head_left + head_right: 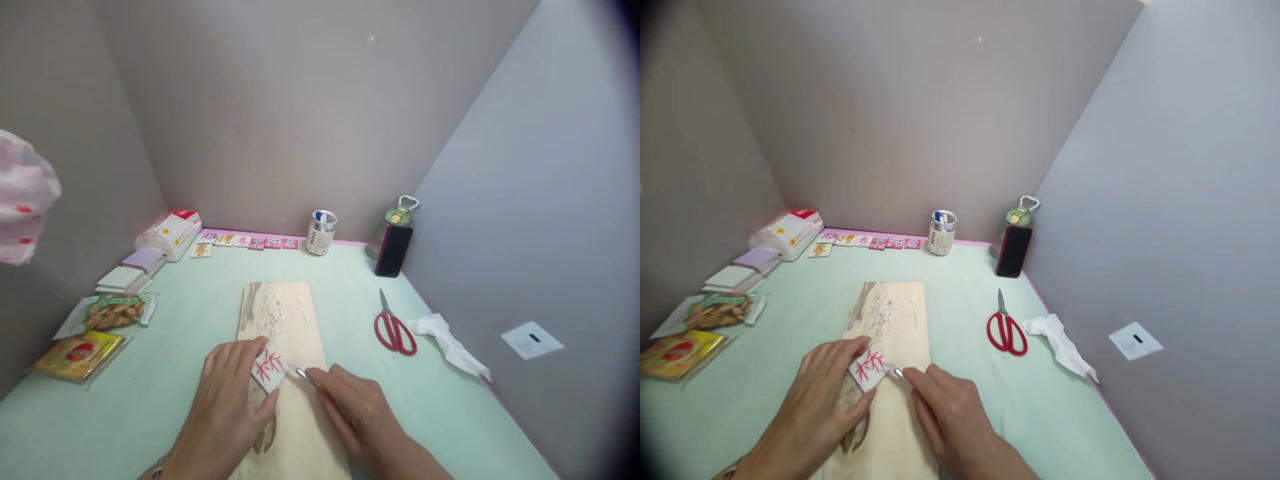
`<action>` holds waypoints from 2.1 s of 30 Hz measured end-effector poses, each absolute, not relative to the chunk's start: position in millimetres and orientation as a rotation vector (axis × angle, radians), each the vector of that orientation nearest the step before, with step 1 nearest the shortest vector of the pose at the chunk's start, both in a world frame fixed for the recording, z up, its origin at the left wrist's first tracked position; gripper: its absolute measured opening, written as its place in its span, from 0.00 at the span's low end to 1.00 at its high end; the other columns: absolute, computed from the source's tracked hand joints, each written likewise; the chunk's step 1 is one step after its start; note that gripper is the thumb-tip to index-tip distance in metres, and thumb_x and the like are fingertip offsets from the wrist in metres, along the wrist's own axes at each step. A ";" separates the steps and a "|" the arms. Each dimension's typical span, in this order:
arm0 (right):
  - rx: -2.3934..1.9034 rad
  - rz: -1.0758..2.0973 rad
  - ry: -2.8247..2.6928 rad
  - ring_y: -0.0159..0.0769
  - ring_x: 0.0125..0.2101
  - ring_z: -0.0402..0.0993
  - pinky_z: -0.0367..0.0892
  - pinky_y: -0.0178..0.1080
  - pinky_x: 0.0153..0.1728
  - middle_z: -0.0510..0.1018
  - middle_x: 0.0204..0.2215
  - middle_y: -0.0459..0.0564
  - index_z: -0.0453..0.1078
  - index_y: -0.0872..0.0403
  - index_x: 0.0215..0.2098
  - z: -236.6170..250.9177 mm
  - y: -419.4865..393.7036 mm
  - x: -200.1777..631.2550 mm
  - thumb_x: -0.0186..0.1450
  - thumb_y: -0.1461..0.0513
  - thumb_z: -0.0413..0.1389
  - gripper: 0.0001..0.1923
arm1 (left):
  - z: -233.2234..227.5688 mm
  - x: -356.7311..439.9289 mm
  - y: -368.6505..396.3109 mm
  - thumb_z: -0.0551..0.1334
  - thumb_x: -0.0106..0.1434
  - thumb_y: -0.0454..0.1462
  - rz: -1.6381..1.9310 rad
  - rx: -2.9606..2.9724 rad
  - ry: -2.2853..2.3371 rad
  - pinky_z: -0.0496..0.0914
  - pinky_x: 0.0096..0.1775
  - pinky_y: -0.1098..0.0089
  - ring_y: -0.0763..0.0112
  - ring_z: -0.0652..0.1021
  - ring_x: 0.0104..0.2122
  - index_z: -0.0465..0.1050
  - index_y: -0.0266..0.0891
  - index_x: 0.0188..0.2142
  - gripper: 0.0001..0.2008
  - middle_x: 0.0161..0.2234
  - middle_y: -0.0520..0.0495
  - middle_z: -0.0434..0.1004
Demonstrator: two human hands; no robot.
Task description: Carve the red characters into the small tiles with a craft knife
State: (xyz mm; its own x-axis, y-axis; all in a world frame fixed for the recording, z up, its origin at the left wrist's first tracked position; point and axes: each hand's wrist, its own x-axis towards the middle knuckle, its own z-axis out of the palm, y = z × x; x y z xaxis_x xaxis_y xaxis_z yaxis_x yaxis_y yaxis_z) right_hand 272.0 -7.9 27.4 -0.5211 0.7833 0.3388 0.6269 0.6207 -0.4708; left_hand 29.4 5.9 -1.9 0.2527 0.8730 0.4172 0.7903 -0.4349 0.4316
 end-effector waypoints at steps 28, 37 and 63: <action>-1.154 0.213 -2.378 0.34 0.25 0.72 0.62 0.34 0.25 0.74 0.28 0.48 0.72 0.55 0.50 36.9 -14.9 256.0 0.74 0.67 0.45 0.15 | -3.4 11.8 2.3 0.54 0.72 0.34 0.967 2.337 1.332 0.73 0.55 0.60 0.61 0.73 0.57 0.55 0.51 0.64 0.23 0.56 0.46 0.71; -1.163 0.049 -2.392 0.33 0.22 0.69 0.58 0.34 0.23 0.73 0.27 0.47 0.72 0.55 0.46 27.4 -16.2 250.6 0.73 0.68 0.44 0.14 | -10.9 10.0 2.5 0.55 0.72 0.37 0.973 2.290 1.352 0.71 0.55 0.62 0.62 0.72 0.56 0.56 0.52 0.63 0.22 0.55 0.48 0.70; -1.200 0.298 -2.482 0.35 0.25 0.69 0.56 0.36 0.24 0.72 0.30 0.47 0.67 0.52 0.49 28.5 -14.1 256.6 0.71 0.67 0.44 0.13 | -21.3 8.3 9.3 0.59 0.68 0.42 0.949 2.383 1.501 0.59 0.62 0.43 0.53 0.68 0.58 0.57 0.47 0.60 0.23 0.56 0.43 0.68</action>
